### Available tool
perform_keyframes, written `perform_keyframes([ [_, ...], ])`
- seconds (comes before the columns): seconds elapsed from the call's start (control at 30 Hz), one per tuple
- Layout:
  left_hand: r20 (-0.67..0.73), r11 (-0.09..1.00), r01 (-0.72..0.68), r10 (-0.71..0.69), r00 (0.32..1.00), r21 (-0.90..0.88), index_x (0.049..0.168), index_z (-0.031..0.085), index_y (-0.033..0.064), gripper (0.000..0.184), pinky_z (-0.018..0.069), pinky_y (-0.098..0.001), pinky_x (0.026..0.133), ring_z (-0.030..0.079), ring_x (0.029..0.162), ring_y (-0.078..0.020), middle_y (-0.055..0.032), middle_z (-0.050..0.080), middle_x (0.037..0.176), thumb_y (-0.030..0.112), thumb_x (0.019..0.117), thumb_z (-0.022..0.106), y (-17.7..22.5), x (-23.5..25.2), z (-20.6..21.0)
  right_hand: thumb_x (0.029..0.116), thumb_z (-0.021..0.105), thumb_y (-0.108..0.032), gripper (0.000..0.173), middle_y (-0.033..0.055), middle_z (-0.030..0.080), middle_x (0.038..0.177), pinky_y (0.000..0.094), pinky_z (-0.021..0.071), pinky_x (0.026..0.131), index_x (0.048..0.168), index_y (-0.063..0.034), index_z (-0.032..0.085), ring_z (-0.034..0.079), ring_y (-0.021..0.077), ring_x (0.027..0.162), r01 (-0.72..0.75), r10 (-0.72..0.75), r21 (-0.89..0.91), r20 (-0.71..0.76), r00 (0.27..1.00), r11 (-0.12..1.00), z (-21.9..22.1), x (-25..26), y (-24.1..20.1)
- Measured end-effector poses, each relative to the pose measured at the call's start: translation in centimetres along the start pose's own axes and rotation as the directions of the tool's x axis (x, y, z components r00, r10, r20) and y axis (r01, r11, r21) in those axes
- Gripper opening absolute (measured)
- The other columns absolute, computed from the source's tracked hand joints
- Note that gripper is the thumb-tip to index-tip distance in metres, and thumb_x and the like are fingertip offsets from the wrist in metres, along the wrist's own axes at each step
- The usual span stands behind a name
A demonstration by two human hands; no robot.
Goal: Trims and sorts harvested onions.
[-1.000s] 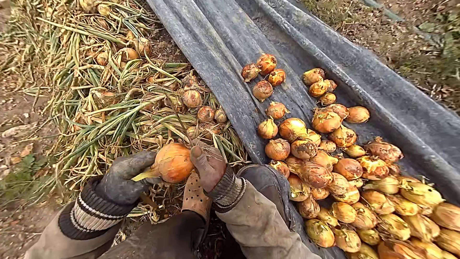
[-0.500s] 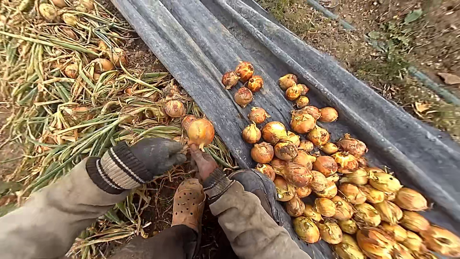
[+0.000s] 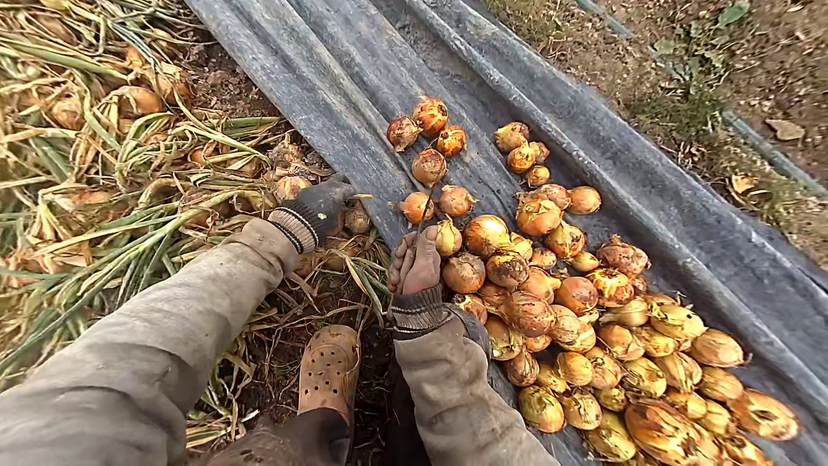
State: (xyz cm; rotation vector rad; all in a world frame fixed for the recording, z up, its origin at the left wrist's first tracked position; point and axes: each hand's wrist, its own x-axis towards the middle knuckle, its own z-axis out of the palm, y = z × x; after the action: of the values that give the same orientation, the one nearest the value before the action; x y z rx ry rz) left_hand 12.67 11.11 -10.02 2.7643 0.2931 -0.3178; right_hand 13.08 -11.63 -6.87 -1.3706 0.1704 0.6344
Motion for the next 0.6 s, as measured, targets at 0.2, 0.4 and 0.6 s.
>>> perform_keyframes([
  [0.2, -0.051, 0.974, -0.060, 0.050, 0.997, -0.217, 0.141, 0.058, 0.0158, 0.050, 0.0477, -0.0506, 0.112, 0.053, 0.139, -0.0272, -0.0099, 0.054, 0.151, 0.002, 0.0935, 0.066, -1.1, -2.0, 3.2, 0.1080, 0.018, -0.059, 0.066, -0.0012, 0.043, 0.051, 0.0274, 0.0423, 0.035, 0.085, -0.0092, 0.055, 0.041, 0.0091, 0.036, -0.076, 0.080, -0.081, 0.048, 0.996, 0.994, 0.4, 0.1, 0.2],
  [0.4, 0.120, 1.000, -0.009, 0.009, 0.993, 0.000, 0.148, 0.053, 0.0324, 0.078, 0.0585, -0.0593, 0.090, 0.065, 0.123, -0.0347, -0.0121, 0.053, 0.151, -0.002, 0.0812, 0.071, 1.5, -1.4, 3.5, 0.1079, 0.020, -0.059, 0.065, -0.0007, 0.043, 0.053, 0.0289, 0.0421, 0.036, 0.085, -0.0097, 0.056, 0.040, 0.0103, 0.037, -0.063, 0.072, -0.105, 0.080, 0.994, 0.992, 0.3, -0.1, 0.7],
  [0.6, 0.221, 0.953, 0.045, -0.115, 0.968, 0.301, 0.142, 0.059, 0.0178, 0.065, 0.0577, -0.0626, 0.079, 0.068, 0.106, -0.0433, -0.0198, 0.057, 0.140, 0.002, 0.0816, 0.076, 4.2, -1.2, 2.1, 0.1073, 0.025, -0.061, 0.064, -0.0007, 0.042, 0.052, 0.0284, 0.0414, 0.036, 0.083, -0.0100, 0.056, 0.040, 0.0101, 0.037, -0.133, 0.139, -0.091, 0.055, 0.989, 0.987, -0.6, -0.8, 0.6],
])
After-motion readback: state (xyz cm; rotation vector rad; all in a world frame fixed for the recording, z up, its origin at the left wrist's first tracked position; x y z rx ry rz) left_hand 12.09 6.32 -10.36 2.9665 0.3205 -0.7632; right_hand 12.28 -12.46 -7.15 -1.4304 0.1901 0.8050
